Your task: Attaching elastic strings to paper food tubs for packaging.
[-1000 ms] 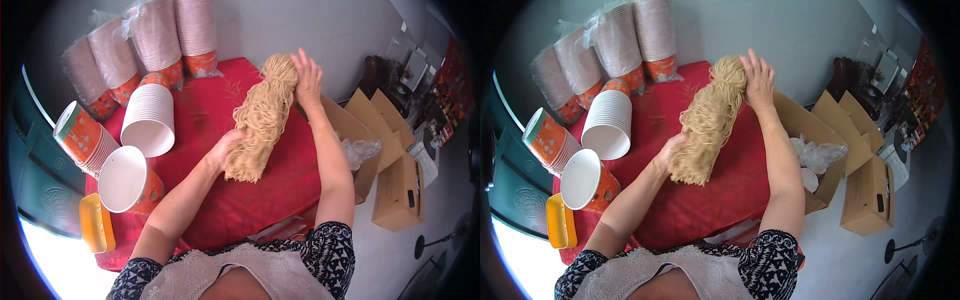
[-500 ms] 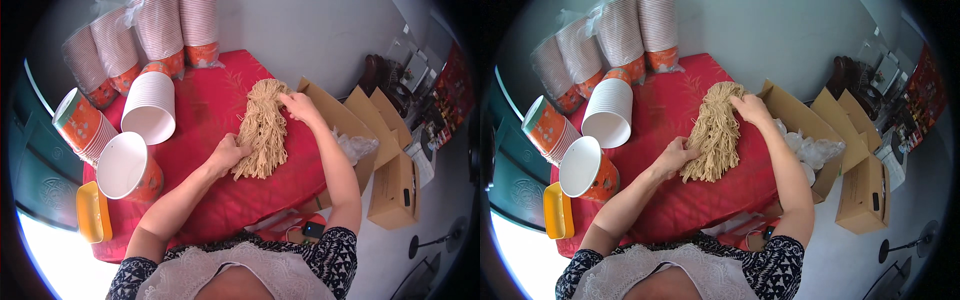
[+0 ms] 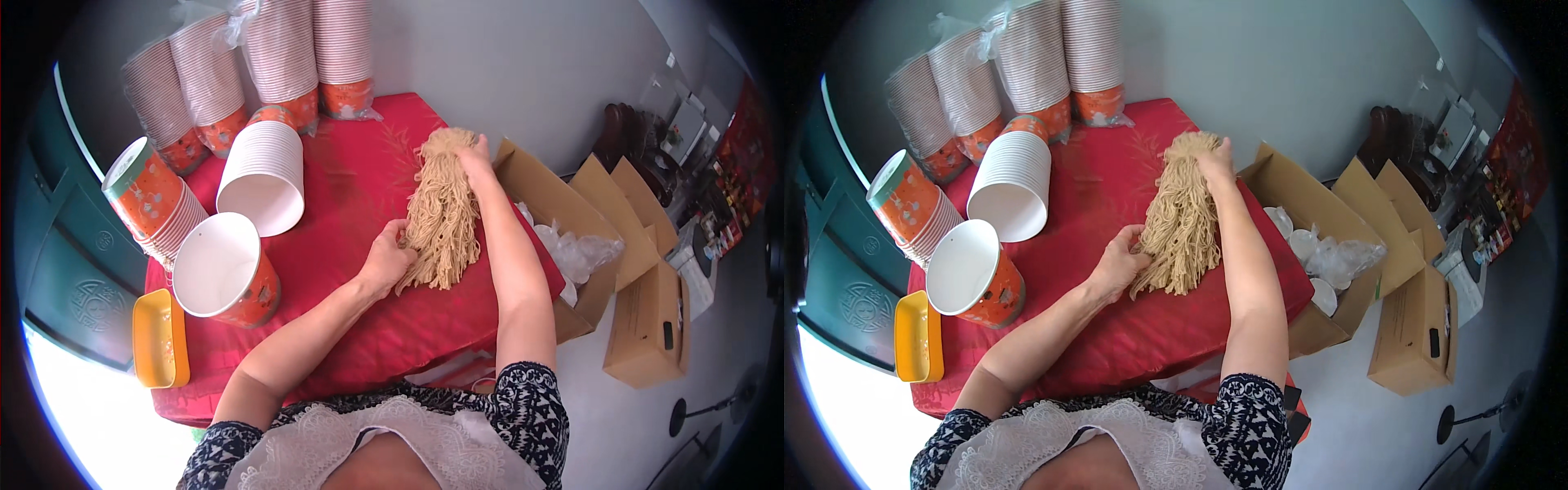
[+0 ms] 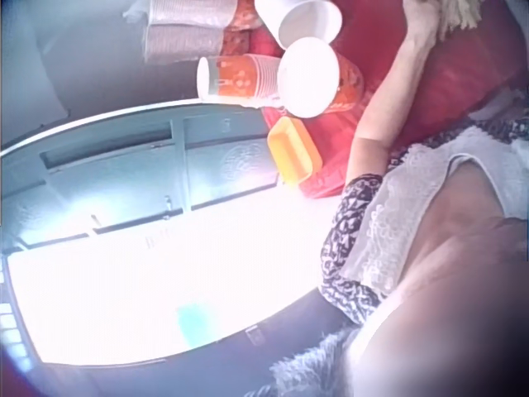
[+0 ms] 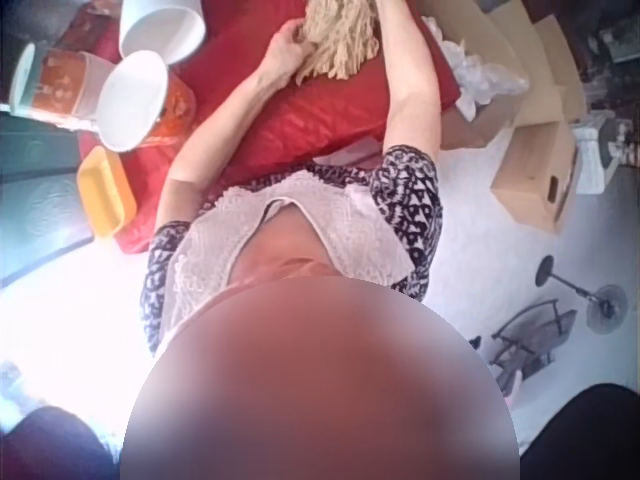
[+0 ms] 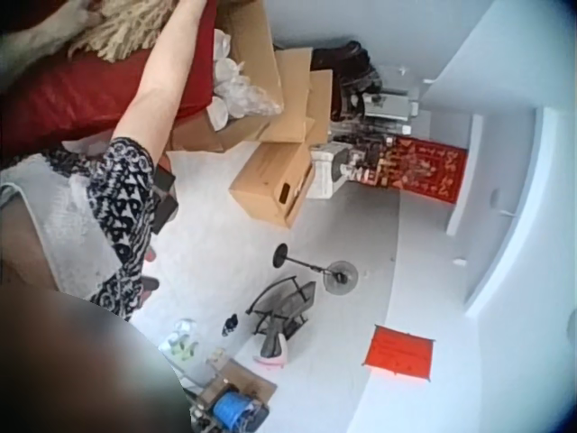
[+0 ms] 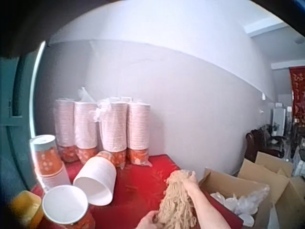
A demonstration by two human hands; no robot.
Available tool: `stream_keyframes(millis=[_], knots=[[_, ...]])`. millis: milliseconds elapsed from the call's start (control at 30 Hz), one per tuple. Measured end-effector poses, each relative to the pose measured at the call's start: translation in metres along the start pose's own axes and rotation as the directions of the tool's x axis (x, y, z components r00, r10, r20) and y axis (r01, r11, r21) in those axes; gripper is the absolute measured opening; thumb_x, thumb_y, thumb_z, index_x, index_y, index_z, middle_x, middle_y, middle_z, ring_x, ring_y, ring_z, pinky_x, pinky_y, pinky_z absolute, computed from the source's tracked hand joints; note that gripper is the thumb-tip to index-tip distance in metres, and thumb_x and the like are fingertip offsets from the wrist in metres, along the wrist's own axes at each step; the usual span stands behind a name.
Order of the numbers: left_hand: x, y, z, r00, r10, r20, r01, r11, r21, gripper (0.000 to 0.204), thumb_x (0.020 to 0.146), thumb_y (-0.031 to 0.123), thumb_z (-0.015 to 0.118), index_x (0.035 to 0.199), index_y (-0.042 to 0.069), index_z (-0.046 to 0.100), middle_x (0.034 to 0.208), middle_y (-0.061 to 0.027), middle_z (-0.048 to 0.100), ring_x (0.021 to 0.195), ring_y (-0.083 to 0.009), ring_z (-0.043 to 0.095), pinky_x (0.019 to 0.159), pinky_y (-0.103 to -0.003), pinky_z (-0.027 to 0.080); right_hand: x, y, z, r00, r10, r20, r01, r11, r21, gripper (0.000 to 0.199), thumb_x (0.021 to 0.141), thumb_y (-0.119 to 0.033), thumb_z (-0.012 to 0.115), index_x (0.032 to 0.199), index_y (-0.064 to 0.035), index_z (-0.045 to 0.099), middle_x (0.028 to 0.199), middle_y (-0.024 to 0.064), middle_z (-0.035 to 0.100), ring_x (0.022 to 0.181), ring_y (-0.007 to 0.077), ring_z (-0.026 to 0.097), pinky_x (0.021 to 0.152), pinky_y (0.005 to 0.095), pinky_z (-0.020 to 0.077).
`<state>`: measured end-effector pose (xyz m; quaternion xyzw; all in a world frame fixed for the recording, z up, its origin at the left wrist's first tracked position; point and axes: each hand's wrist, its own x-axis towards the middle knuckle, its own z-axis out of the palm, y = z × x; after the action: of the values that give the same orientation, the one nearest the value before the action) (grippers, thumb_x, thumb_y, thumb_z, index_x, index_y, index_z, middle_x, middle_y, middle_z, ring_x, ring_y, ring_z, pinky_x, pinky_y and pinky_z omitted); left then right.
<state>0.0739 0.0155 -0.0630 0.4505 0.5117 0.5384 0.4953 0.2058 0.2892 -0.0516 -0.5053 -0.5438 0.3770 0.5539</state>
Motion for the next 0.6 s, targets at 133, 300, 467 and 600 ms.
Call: stream_keyframes(millis=[133, 300, 467, 600], knots=[[-0.004, 0.016, -0.003, 0.996, -0.075, -0.055, 0.074, 0.997, -0.028, 0.060, 0.078, -0.009, 0.059, 0.134, -0.004, 0.037, 0.103, -0.0144, 0.060, 0.082, -0.0203, 0.062, 0.072, -0.031, 0.054, -0.015, -0.053, -0.004, 0.974, -0.073, 0.214, -0.011, 0.930, 0.368, 0.053, 0.083, -0.006, 0.056, 0.134, 0.0002, 0.043, 0.118, 0.0142, 0.058, 0.103, 0.0228, 0.059, 0.087, 0.0366, 0.0495], [0.005, -0.008, -0.005, 0.969, 0.105, -0.223, -0.067, 0.983, 0.169, 0.061, 0.077, -0.010, 0.059, 0.133, -0.004, 0.036, 0.094, -0.0113, 0.058, 0.072, -0.0155, 0.059, 0.060, -0.028, 0.051, -0.019, -0.047, -0.021, 0.993, -0.013, 0.118, 0.032, 0.987, -0.160, 0.064, 0.090, -0.015, 0.059, 0.144, 0.0076, 0.034, 0.140, 0.0240, 0.048, 0.125, 0.0326, 0.051, 0.105, 0.0368, 0.0401], [-0.012, 0.013, -0.023, 0.991, -0.065, -0.117, 0.075, 0.994, 0.079, 0.051, 0.080, -0.006, 0.059, 0.128, -0.008, 0.041, 0.088, -0.0105, 0.057, 0.062, -0.0155, 0.058, 0.046, -0.028, 0.047, -0.055, -0.060, -0.055, 0.926, 0.095, 0.366, 0.062, 0.916, -0.395, 0.055, 0.093, -0.023, 0.060, 0.134, 0.0112, 0.048, 0.134, 0.0253, 0.056, 0.125, 0.0300, 0.054, 0.103, 0.0357, 0.0424], [-0.006, 0.010, -0.028, 0.986, -0.053, -0.159, 0.073, 0.989, 0.125, 0.034, 0.084, -0.003, 0.055, 0.117, -0.009, 0.051, 0.083, -0.0117, 0.060, 0.056, -0.0145, 0.059, 0.039, -0.027, 0.045, -0.080, -0.052, -0.066, 0.952, -0.015, 0.307, 0.195, 0.800, -0.567, 0.052, 0.094, -0.031, 0.058, 0.128, 0.0079, 0.054, 0.125, 0.0255, 0.061, 0.118, 0.0310, 0.060, 0.101, 0.0373, 0.0443]])
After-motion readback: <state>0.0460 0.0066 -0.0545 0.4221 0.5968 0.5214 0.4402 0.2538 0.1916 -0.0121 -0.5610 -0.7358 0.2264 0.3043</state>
